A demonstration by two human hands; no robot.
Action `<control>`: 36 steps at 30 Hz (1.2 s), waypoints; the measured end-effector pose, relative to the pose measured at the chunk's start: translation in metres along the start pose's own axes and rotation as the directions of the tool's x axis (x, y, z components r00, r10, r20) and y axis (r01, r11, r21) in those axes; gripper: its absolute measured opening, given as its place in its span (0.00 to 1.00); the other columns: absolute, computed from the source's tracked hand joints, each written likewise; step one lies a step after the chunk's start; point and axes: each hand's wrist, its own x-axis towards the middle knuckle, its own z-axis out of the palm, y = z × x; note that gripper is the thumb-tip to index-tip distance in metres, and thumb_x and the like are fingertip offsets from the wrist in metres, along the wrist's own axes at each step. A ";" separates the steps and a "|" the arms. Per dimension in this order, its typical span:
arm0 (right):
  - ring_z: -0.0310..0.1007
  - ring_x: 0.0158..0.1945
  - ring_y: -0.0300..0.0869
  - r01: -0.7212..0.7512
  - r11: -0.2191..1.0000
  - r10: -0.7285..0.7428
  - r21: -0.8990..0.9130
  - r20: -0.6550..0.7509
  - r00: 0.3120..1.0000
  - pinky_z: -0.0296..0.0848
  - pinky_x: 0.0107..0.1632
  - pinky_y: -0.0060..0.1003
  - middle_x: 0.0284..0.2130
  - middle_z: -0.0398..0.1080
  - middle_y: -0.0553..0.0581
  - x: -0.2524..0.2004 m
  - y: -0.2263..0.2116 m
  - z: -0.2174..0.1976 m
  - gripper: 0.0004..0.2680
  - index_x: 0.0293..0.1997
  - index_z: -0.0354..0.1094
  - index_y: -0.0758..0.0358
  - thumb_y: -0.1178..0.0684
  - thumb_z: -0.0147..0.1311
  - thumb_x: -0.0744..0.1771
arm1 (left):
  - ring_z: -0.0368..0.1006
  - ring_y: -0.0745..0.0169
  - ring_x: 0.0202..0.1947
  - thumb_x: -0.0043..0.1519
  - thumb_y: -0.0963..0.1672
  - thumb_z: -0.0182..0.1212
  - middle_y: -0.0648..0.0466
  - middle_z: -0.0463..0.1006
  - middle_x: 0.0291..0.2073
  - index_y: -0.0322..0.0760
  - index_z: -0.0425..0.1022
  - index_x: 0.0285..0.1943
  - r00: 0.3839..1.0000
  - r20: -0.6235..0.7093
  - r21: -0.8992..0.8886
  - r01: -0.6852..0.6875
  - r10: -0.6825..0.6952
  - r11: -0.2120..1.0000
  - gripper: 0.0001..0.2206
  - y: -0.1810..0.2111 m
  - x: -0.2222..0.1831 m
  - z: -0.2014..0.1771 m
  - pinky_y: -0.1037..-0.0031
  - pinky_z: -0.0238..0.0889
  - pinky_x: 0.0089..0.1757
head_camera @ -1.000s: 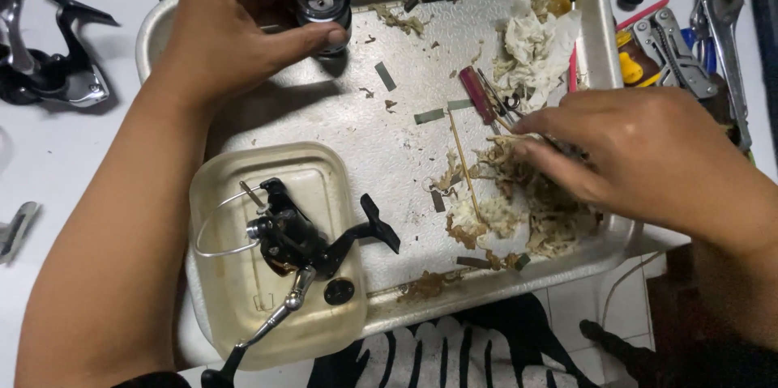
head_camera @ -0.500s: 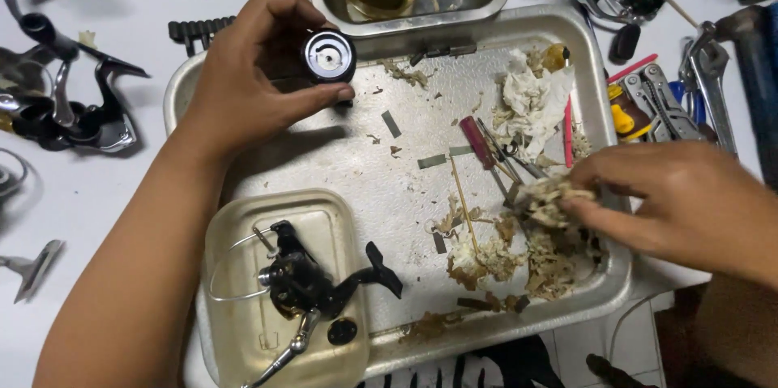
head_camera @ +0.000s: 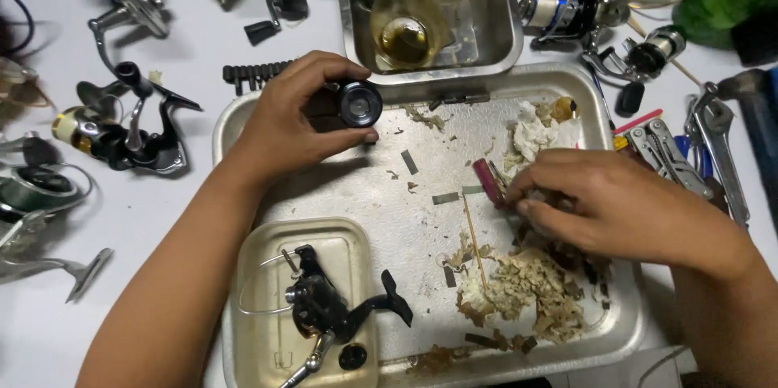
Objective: Servicing and cleaning the internal components of a fishing reel spool on a workbench.
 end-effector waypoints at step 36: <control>0.80 0.37 0.44 0.433 0.899 -0.406 0.060 -0.252 0.879 0.83 0.44 0.35 0.35 0.80 0.57 0.105 -0.014 0.052 0.06 0.47 0.76 0.60 0.57 0.57 0.67 | 0.75 0.64 0.46 0.58 0.44 0.70 0.50 0.75 0.51 0.38 0.67 0.60 0.773 -0.442 -0.478 0.227 -0.456 0.849 0.22 -0.001 0.001 -0.001 0.78 0.71 0.49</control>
